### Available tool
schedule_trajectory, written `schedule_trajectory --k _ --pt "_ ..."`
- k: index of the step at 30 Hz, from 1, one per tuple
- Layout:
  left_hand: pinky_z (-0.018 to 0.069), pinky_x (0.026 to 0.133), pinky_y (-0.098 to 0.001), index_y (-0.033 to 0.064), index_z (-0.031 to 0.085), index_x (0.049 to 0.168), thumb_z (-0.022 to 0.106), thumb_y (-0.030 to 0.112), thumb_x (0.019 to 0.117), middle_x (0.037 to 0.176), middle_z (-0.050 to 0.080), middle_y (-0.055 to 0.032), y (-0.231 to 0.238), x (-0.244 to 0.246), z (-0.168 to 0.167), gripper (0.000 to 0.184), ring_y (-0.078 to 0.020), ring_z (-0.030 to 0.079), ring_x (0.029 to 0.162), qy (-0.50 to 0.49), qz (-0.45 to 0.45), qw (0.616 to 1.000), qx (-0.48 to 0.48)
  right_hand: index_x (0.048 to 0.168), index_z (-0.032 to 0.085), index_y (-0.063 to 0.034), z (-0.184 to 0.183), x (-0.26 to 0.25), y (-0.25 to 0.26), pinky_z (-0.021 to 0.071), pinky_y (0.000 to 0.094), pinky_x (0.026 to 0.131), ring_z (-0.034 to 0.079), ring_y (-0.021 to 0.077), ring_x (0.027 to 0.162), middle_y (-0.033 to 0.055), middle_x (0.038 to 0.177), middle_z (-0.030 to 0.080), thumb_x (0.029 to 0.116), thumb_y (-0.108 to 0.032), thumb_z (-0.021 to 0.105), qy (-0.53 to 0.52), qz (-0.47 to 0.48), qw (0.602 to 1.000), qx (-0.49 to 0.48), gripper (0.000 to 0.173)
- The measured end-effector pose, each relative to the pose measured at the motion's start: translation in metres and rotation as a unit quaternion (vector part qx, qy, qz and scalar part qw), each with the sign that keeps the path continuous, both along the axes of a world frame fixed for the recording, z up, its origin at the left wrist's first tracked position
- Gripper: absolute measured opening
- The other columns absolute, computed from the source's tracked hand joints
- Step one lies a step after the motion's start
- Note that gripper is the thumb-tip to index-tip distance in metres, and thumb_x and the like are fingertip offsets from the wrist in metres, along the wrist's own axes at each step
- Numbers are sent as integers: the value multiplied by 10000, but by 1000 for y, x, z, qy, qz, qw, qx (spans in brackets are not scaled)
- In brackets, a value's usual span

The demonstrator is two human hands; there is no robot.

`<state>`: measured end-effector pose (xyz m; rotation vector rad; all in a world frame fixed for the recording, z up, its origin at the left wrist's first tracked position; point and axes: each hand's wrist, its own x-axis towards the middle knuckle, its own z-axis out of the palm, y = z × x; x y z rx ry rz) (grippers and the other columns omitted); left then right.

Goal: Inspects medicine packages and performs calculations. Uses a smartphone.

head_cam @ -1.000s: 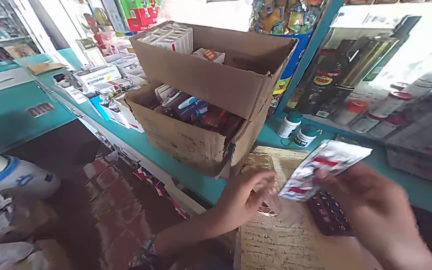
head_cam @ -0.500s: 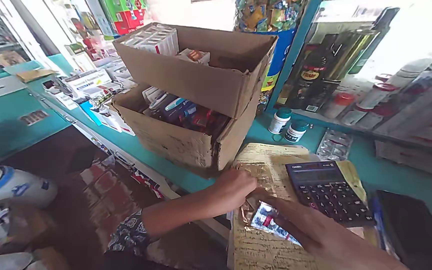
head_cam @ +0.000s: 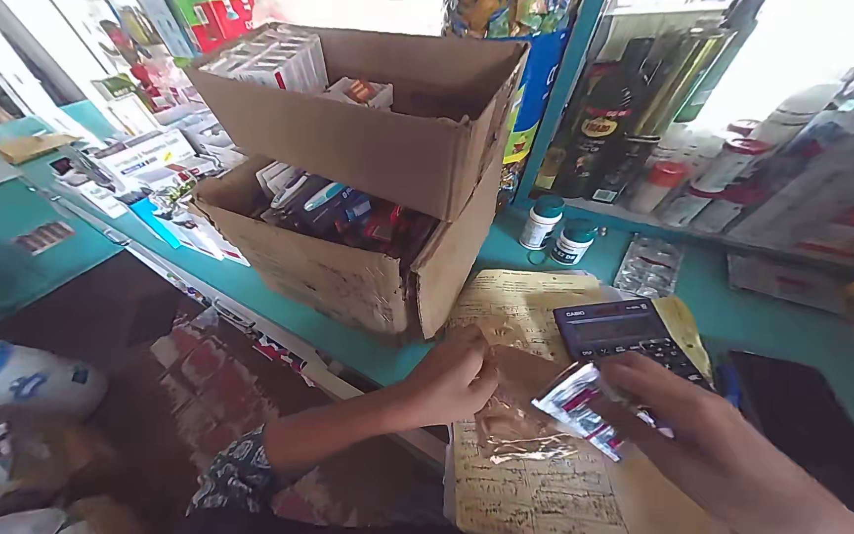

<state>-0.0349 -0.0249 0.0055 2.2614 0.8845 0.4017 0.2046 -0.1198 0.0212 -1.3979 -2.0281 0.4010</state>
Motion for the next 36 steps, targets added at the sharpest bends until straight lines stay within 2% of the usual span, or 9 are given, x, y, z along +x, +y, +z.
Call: schedule_trajectory --k 2,6,11,14,18,20,24,30,36 --pt "441 1008 -414 -116 663 1067 452 124 1016 1184 607 -243 0 -1 -3 324 -310 560 1161 -40 8 999 -33 1022 693 -72 11 6 -1 509 139 726 606 -18 852 14 991 644 1000 -260 538 29 42 999 -9 244" --pt "461 980 -430 -102 642 1132 427 139 1046 1134 626 -231 -3 6 -1 334 -303 592 1112 -57 57 995 -59 1026 669 -23 24 -11 -8 514 221 784 629 171 973 185 1130 635 998 -212 510 -65 56 994 74 250" --pt "510 926 -372 -77 607 1223 404 149 1076 1088 657 -177 -4 12 -6 338 -186 635 1012 -157 82 972 -153 1066 641 -50 17 -20 -5 549 256 718 658 188 868 136 1022 649 1025 -196 470 -99 124 983 91 228" --pt "531 864 -243 -38 561 1254 366 134 1099 1072 629 -67 -6 17 -2 303 -40 620 951 -283 133 907 -281 1030 668 -22 -14 -24 4 574 359 627 676 251 786 136 952 645 966 -164 496 -104 121 986 52 232" --pt "534 884 -306 42 520 1316 313 130 1107 1096 621 -67 -1 14 2 307 -116 628 983 -388 212 788 -428 1066 682 22 -21 -25 7 574 401 735 668 296 868 190 1018 636 954 -106 526 -75 100 991 -37 231" --pt "538 813 -266 52 561 1141 327 75 1085 938 634 -30 4 12 -5 242 -93 626 831 -445 190 762 -430 1088 703 17 -23 -25 7 577 392 716 676 278 843 192 1018 653 924 -104 563 -46 66 996 -41 247" --pt "502 856 -234 65 537 1136 305 37 1038 889 593 37 3 7 -8 253 -41 592 818 -441 65 792 -417 1327 617 -78 -21 -26 17 572 352 686 686 176 783 89 1014 711 870 -93 736 46 -63 987 -144 472" --pt "503 722 -156 116 604 949 412 -19 965 794 621 135 2 3 -19 235 50 588 738 -390 -76 851 -344 997 673 -76 -34 -26 25 504 221 572 589 19 619 -24 802 665 853 -128 748 162 -167 967 -101 170" --pt "472 913 -197 -119 659 971 505 56 995 980 666 -77 6 0 -32 234 6 591 966 -298 -174 933 -103 1104 664 -5 -35 -39 27 530 279 656 613 112 733 100 978 625 958 -136 640 181 -192 959 -103 198"
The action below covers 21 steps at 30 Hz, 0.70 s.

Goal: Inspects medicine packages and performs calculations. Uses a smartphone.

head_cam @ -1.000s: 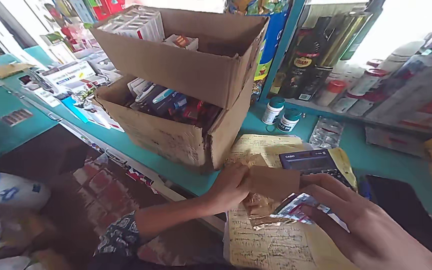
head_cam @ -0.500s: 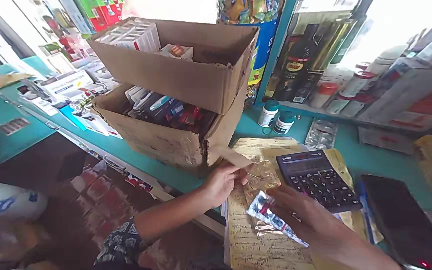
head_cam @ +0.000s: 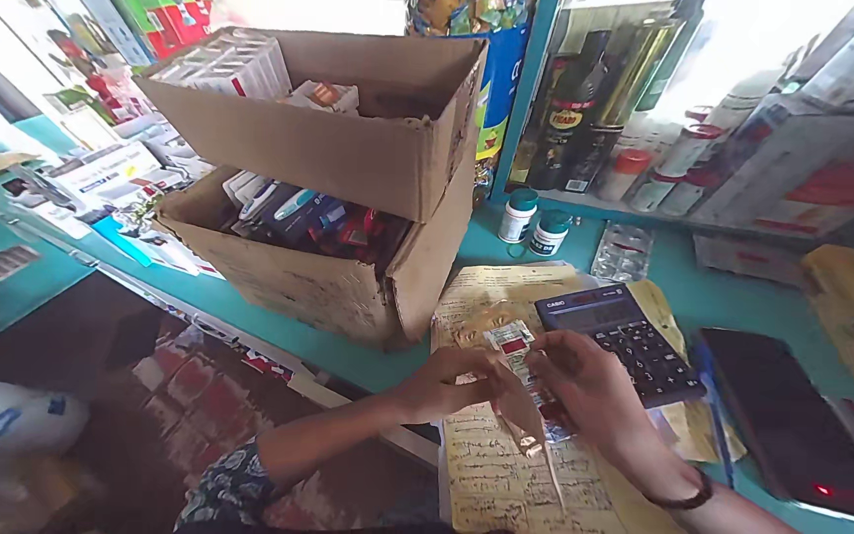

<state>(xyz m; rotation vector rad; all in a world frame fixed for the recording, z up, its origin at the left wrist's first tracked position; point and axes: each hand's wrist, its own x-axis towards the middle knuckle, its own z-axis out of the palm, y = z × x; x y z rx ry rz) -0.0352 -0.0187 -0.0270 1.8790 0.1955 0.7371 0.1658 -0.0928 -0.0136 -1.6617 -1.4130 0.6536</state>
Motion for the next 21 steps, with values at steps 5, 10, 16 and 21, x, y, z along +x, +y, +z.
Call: schedule_trajectory --k 5,10,16,21 --pt "540 867 -344 -62 709 990 524 9 918 962 736 -186 -2 -8 -6 210 -245 702 944 51 130 963 230 1141 676 26 2 -6 -4 525 527 808 612 438 1008 271 1160 612 934 -21 588 -191 22 974 120 230" --pt "535 767 -253 -94 675 993 479 60 983 852 692 -166 -12 -24 -4 249 -131 671 814 53 193 965 171 1204 659 40 22 22 -3 566 562 832 671 450 1020 289 1207 634 917 57 550 -263 67 957 103 307" --pt "526 883 -208 -72 609 1110 449 70 1032 1010 624 -30 -18 -15 18 227 4 619 936 74 187 960 -196 1221 658 70 12 21 7 566 563 801 646 486 1031 314 1269 603 785 23 741 -309 76 933 169 446" --pt "566 929 -285 -98 526 1228 369 5 1044 1124 610 -103 -18 -1 24 263 -101 666 1010 -23 247 897 -366 1314 559 106 15 19 17 536 616 837 637 523 1027 353 1223 603 833 -127 779 -288 63 948 122 578"
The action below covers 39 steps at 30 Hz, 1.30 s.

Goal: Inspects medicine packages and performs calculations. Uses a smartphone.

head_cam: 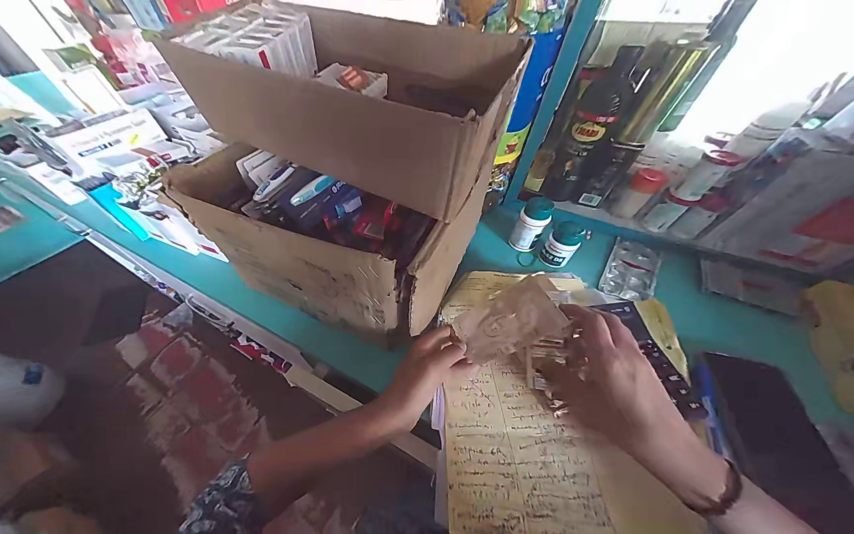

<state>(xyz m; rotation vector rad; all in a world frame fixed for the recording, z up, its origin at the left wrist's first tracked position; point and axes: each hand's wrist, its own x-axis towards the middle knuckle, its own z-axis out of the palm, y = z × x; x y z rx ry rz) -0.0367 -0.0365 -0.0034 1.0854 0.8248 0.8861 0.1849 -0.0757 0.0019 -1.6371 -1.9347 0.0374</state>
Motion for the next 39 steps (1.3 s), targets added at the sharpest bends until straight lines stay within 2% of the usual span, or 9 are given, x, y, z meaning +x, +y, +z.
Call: schedule_trajectory --k 5,8,12,17,20,24,28,36,39 --pt "534 1019 -333 -102 491 1336 355 41 1065 1279 605 -183 2 1 -1 335 -178 651 1152 -36 89 995 -10 1291 604 47 -1 -6 -5 601 412 811 717 320 955 249 1179 665 867 -96 695 26 111 993 -42 457" --pt "529 1015 -325 -98 508 1286 362 48 1058 1230 612 -161 1 -4 -2 308 -158 650 1130 -20 88 996 1 1313 590 66 -1 -11 -8 573 469 742 687 369 877 284 1187 640 901 -237 684 6 70 997 -43 520" --pt "506 1022 -303 -110 529 1292 404 57 1055 1220 600 -153 -1 -6 3 316 -121 617 1132 60 25 996 57 1333 545 152 0 -28 -7 505 629 923 586 561 1146 373 1282 586 858 -263 786 -7 63 991 -122 675" --pt "481 995 -264 -94 592 1225 424 110 1051 1154 629 -124 8 -14 -6 316 -71 599 1090 136 -59 975 163 1023 721 61 -6 -19 4 505 640 884 622 528 1081 269 1040 709 908 -181 713 -36 115 988 -96 268" --pt "500 952 -220 -82 611 1193 438 115 1048 1104 663 -101 7 -16 -14 300 -27 618 1048 137 -46 963 225 1186 705 3 4 -7 7 470 544 997 625 333 1152 174 1160 708 911 -226 716 86 129 975 -159 359" --pt "511 902 -201 -85 636 1113 460 95 1031 1031 675 -98 5 -15 -22 265 -12 626 982 115 10 951 288 1423 483 -103 23 5 0 595 212 874 683 21 1063 -51 1226 680 705 -412 860 280 133 927 -211 868" --pt "507 835 -254 -65 677 1085 469 140 1051 989 681 -134 4 -10 -15 294 -98 628 898 208 -39 910 356 1230 619 -107 28 -3 -8 572 126 702 682 -57 830 -96 980 715 881 -281 718 273 74 953 -105 402" --pt "516 1014 -405 -29 692 1227 512 87 1037 1330 655 -178 -1 0 -6 287 -286 651 1209 389 -92 821 409 1243 655 -98 40 11 -2 591 187 786 692 -6 897 -42 1055 722 907 -151 684 191 195 934 -232 341" --pt "560 911 -444 -68 724 1060 521 -13 981 1178 699 -215 -7 7 -5 225 -330 699 1077 380 -82 815 430 1243 688 -43 22 -13 -6 575 506 762 707 324 931 168 1112 713 829 -93 780 7 97 993 -65 427"
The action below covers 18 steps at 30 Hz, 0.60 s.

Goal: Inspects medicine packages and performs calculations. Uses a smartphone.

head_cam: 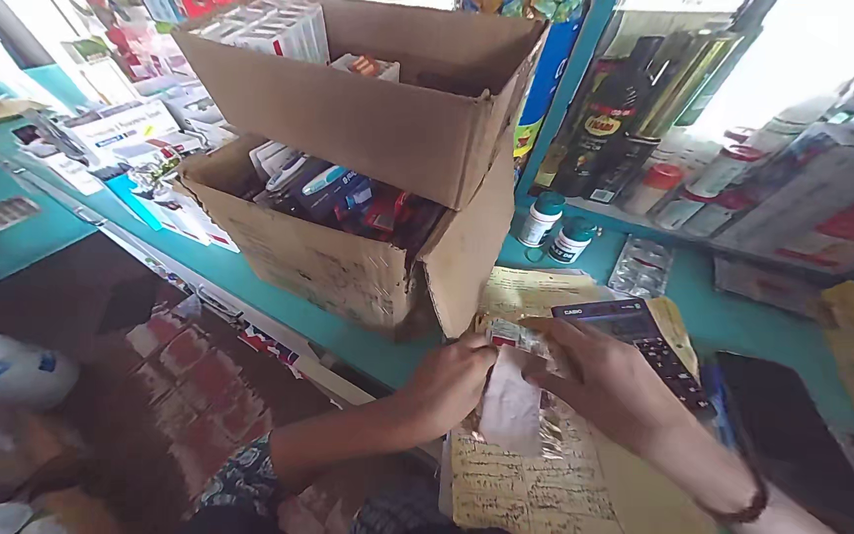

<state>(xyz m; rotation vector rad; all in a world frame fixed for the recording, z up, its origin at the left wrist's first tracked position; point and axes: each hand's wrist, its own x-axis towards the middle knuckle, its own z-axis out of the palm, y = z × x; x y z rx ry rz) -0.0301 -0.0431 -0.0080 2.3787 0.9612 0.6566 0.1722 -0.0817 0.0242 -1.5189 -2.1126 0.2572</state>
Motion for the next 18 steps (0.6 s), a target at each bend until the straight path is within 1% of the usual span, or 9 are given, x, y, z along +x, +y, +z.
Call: schedule_trajectory --k 1,2,4,7,11,13,15,16,18 --pt "555 922 -443 -68 724 1079 518 -8 995 1188 697 -220 -1 1 2 230 -334 696 1085 9 -5 1000 0 1211 693 -2 -5 -6 -3 544 588 757 691 434 955 239 1132 696 817 -78 778 -42 -22 996 80 410" --pt "554 925 -441 -68 720 1101 524 3 1003 1196 693 -222 -2 3 4 230 -338 696 1085 22 -7 1000 3 1153 699 7 -8 -9 -8 537 569 728 688 444 926 248 1102 693 857 -123 717 -74 -34 987 142 324" --pt "574 878 -443 -68 711 1113 560 28 998 1192 691 -224 -6 8 6 213 -348 711 1040 59 -8 998 24 1046 719 -10 -13 -14 -26 571 480 688 711 371 847 197 991 715 966 -184 586 -103 -33 978 176 233" --pt "575 815 -455 -113 658 1114 559 -73 945 1176 644 -247 -10 17 24 200 -372 694 984 140 -35 989 12 1023 749 -17 -35 -21 -52 604 434 785 740 341 963 165 1038 749 993 -215 572 -136 4 980 147 267" --pt "573 747 -413 -123 609 1181 576 -141 884 1275 582 -232 -11 29 35 299 -330 691 955 247 -48 967 32 1096 761 -50 -56 -17 -65 557 303 952 695 273 1161 107 1167 754 995 -102 579 -128 31 979 157 214" --pt "576 770 -409 -131 600 1223 620 -93 872 1338 557 -253 -6 28 22 353 -345 687 1000 218 -52 973 50 1118 762 -51 -60 -12 -66 523 280 1015 682 240 1191 93 1194 750 990 -37 547 -105 45 981 156 251" --pt "549 913 -415 -125 592 1219 668 -35 855 1338 560 -267 1 24 9 383 -375 621 1172 157 -51 985 39 1120 764 -49 -64 -7 -65 491 269 1066 672 212 1213 83 1205 750 997 -17 533 -71 67 983 153 264" --pt "543 916 -421 -114 599 1176 682 -26 833 1258 597 -270 1 22 4 363 -378 625 1155 115 -37 992 39 1107 763 -51 -66 -5 -64 478 262 1076 666 206 1221 78 1203 751 996 -14 530 -52 85 983 152 260" --pt "569 808 -428 -95 619 1091 624 -54 843 1040 660 -247 0 20 -2 251 -360 685 979 38 2 997 64 1085 755 -59 -68 2 -57 455 244 1094 650 184 1238 70 1196 750 1007 -38 520 -5 137 980 142 248"
